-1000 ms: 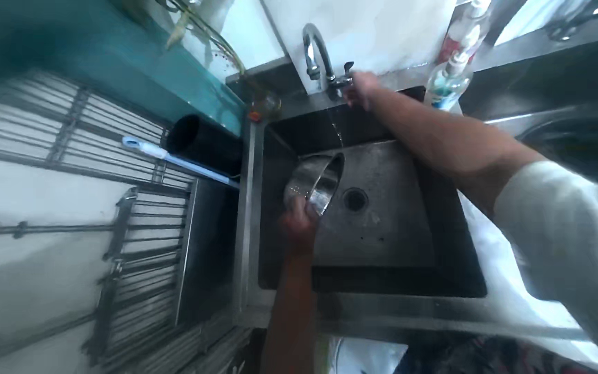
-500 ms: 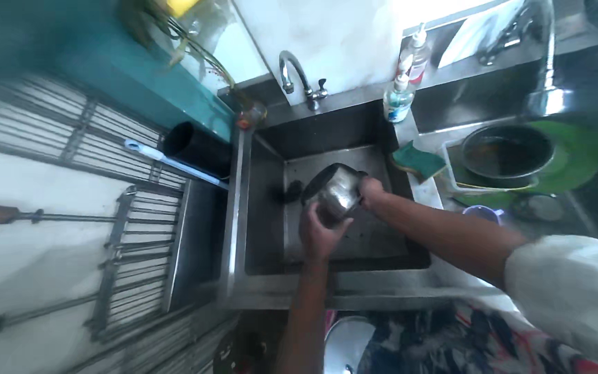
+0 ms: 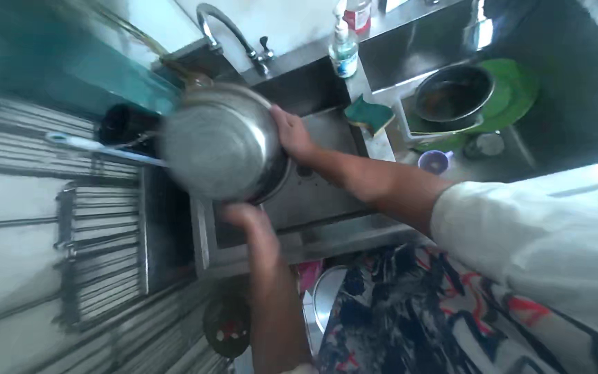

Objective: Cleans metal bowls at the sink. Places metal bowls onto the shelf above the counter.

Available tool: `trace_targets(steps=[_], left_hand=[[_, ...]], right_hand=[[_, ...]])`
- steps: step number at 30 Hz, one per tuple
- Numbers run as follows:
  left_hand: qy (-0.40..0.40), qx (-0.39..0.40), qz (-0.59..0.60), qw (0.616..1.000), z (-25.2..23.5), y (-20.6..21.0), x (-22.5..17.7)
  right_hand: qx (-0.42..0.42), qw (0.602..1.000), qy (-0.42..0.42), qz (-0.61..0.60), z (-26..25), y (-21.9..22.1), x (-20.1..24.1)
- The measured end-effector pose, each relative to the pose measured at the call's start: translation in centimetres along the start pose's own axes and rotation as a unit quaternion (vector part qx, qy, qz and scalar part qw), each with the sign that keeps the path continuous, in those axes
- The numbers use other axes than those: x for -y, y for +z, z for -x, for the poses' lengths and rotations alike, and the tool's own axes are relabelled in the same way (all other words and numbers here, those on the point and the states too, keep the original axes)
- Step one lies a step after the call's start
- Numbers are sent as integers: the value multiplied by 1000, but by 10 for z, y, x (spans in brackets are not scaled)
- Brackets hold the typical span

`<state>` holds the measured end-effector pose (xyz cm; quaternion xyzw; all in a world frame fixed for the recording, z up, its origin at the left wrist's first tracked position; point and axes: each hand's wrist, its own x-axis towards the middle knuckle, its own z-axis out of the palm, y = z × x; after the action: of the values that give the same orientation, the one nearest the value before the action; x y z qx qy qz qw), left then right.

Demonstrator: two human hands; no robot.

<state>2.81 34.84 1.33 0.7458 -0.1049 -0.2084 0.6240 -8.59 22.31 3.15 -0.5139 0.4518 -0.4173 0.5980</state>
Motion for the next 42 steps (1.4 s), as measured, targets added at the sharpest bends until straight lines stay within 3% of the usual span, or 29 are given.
trace_targets(steps=[2, 4, 6, 8, 12, 14, 15, 16, 18, 20, 22, 26, 28, 29, 30, 31, 33, 34, 35, 37, 39, 42], left_hand=[[-180, 38, -98, 978, 1, -3, 64], [-242, 59, -96, 964, 5, -1, 81], [-218, 65, -26, 974, 9, -3, 56], [-188, 50, 79, 978, 7, -6, 20], [11, 33, 196, 980, 9, -12, -40], [40, 29, 172, 984, 15, -15, -34], [10, 34, 134, 990, 15, -13, -16], [-54, 41, 88, 994, 14, -10, 10], [-220, 71, 19, 973, 20, -18, 57], [-269, 96, 62, 956, 21, -3, 57], [-231, 106, 71, 965, 24, -11, 28], [-42, 86, 167, 981, 26, -15, -40], [-1, 62, 181, 982, 24, -15, -34], [-34, 53, 162, 985, 21, -15, -18], [-97, 56, 135, 985, 18, -15, 5], [-177, 69, 111, 975, 17, -18, 30], [-315, 88, 50, 944, 23, -25, 56], [-327, 94, 70, 938, 21, -20, 47], [-312, 105, 99, 939, 21, -20, 33], [-255, 144, 131, 947, 26, -35, -4], [-168, 172, 166, 956, 28, -44, -36], [-55, 150, 177, 971, 22, -40, -35]], right_hand=[[74, 962, 185, 188, 21, -19, -99], [131, 909, 221, 329, 26, -26, -154], [105, 920, 244, 287, 17, -21, -117], [73, 951, 255, 158, 7, -11, -40], [21, 999, 38, 12, 0, 8, 73], [11, 998, -55, 4, 13, 8, 70], [13, 998, -46, 40, 18, 4, 50], [32, 994, 11, 103, 21, -4, 14], [113, 941, 187, 257, 31, -19, -68], [134, 906, 238, 324, 8, -31, -74], [97, 937, 193, 275, 5, -27, -32], [37, 997, 13, 64, -2, -7, 85], [24, 993, -110, 33, 10, -4, 90], [4, 988, -142, 63, 18, -4, 69], [-4, 985, -115, 126, 27, -8, 36], [26, 977, -28, 211, 36, -18, -3], [121, 914, 173, 345, 46, -34, -59], [128, 901, 238, 338, 34, -35, -52], [88, 920, 265, 275, 27, -34, -34], [-9, 965, 227, 135, 28, -25, 4], [-36, 991, 117, 53, 30, -18, 43], [-39, 996, -66, 53, 40, -16, 44]])
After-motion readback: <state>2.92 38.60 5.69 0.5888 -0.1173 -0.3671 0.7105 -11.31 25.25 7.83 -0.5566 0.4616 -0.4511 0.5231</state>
